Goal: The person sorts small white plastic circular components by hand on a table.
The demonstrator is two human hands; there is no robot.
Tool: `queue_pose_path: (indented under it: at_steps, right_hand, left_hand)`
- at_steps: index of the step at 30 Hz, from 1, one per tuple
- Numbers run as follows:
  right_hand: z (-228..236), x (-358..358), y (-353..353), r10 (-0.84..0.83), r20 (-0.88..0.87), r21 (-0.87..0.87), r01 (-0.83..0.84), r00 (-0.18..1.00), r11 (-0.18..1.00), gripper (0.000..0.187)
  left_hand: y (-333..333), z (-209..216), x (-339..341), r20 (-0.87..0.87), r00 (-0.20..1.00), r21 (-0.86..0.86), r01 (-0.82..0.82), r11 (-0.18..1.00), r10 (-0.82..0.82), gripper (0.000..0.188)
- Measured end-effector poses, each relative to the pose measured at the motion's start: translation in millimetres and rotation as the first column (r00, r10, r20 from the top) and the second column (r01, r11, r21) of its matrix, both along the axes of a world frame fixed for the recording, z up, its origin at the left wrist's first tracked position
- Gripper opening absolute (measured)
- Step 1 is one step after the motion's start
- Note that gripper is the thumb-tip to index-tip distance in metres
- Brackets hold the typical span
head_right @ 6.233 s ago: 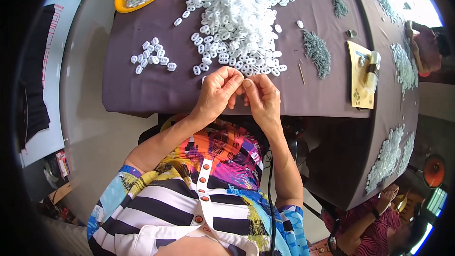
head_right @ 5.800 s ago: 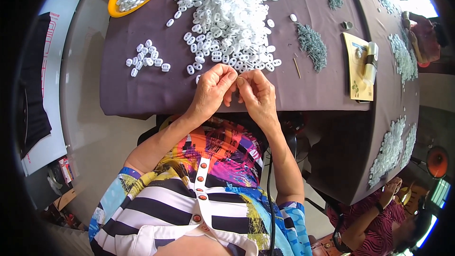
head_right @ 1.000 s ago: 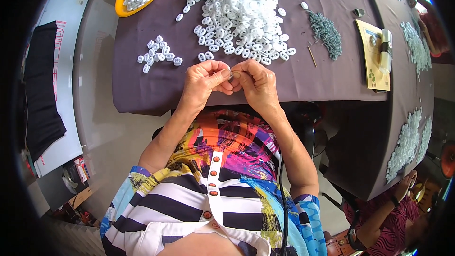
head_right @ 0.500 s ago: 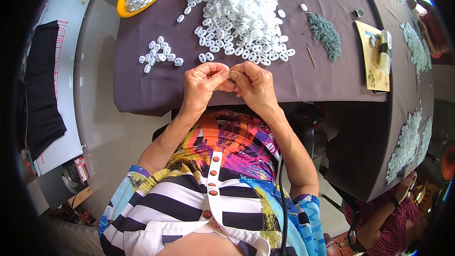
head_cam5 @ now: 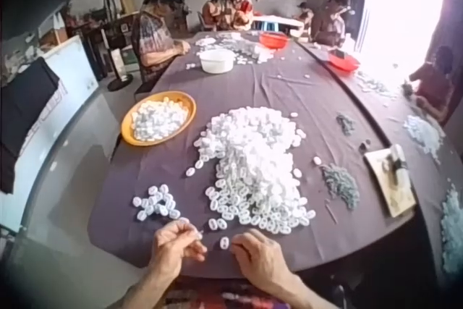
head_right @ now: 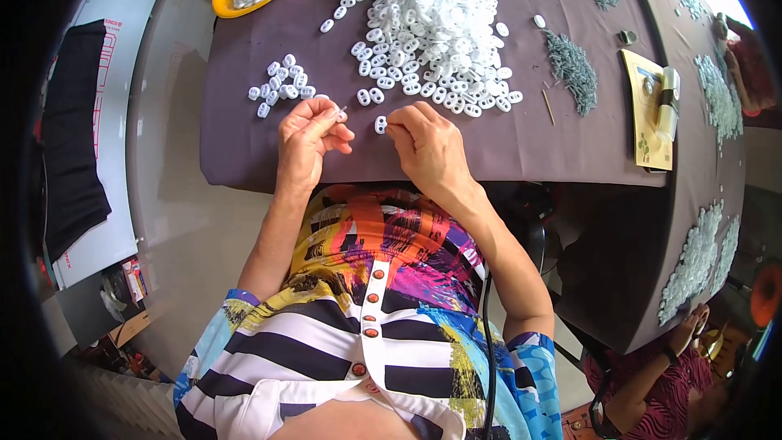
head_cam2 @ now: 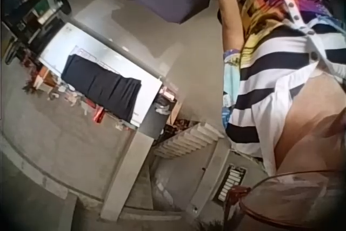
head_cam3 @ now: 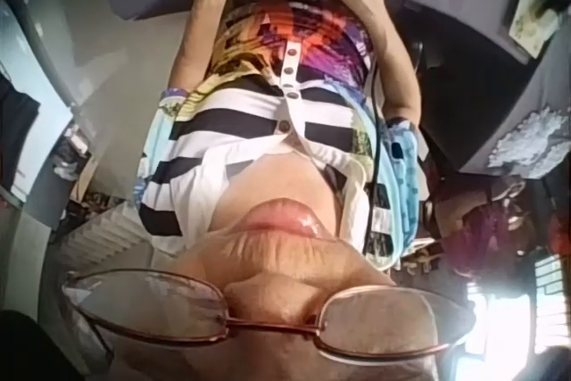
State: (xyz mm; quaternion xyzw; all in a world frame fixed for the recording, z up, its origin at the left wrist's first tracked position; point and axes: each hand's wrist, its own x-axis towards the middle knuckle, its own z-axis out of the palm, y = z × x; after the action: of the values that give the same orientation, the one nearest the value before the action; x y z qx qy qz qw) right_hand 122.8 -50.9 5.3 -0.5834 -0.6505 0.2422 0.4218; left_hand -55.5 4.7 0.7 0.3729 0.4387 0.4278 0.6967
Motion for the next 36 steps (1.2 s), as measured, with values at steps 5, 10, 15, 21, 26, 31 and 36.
queue_pose_path:
  at_steps: [5, 10, 15, 21, 26, 31, 36]
  right_hand:
    - [4.8, -10.9, 10.3, -0.015, 0.214, -0.031, 0.022, 0.977, 0.999, 0.012]
    - [4.3, -8.9, 13.7, 0.104, 0.304, -0.104, -0.075, 0.947, 0.992, 0.013]
    - [4.5, -1.7, 9.9, 0.143, 0.209, -0.089, -0.127, 0.968, 0.988, 0.011]
    - [-0.1, 6.1, 2.8, -0.189, -0.665, -0.381, -0.111, 0.723, 0.918, 0.015]
    - [-5.0, 16.7, 1.4, -0.288, -0.903, -0.370, -0.241, 0.318, 0.897, 0.020]
    - [-7.3, 24.2, 2.9, -0.248, -0.957, -0.285, -0.340, 0.147, 0.896, 0.014]
    - [-8.0, 25.2, 2.3, -0.233, -0.970, -0.245, -0.346, 0.076, 0.906, 0.013]
  left_hand:
    - [-7.8, -4.2, 5.9, -0.003, 1.000, -0.006, 0.015, 1.000, -0.015, 0.009]
    - [-7.5, -3.8, 7.6, -0.026, 0.999, -0.001, 0.041, 0.999, -0.041, 0.008]
    - [-9.2, -5.0, 9.5, -0.052, 0.998, 0.012, 0.047, 0.999, -0.046, 0.008]
    - [-12.6, -6.8, 20.2, 0.017, 0.997, 0.028, 0.078, 0.997, -0.079, 0.010]
    - [-13.6, 0.4, 34.7, 0.050, 0.995, 0.039, 0.081, 0.996, -0.083, 0.010]
    - [-13.5, 9.0, 42.5, 0.081, 0.986, 0.044, 0.145, 0.988, -0.148, 0.010]
    - [-14.8, 10.2, 48.7, 0.087, 0.983, 0.049, 0.160, 0.986, -0.164, 0.010]
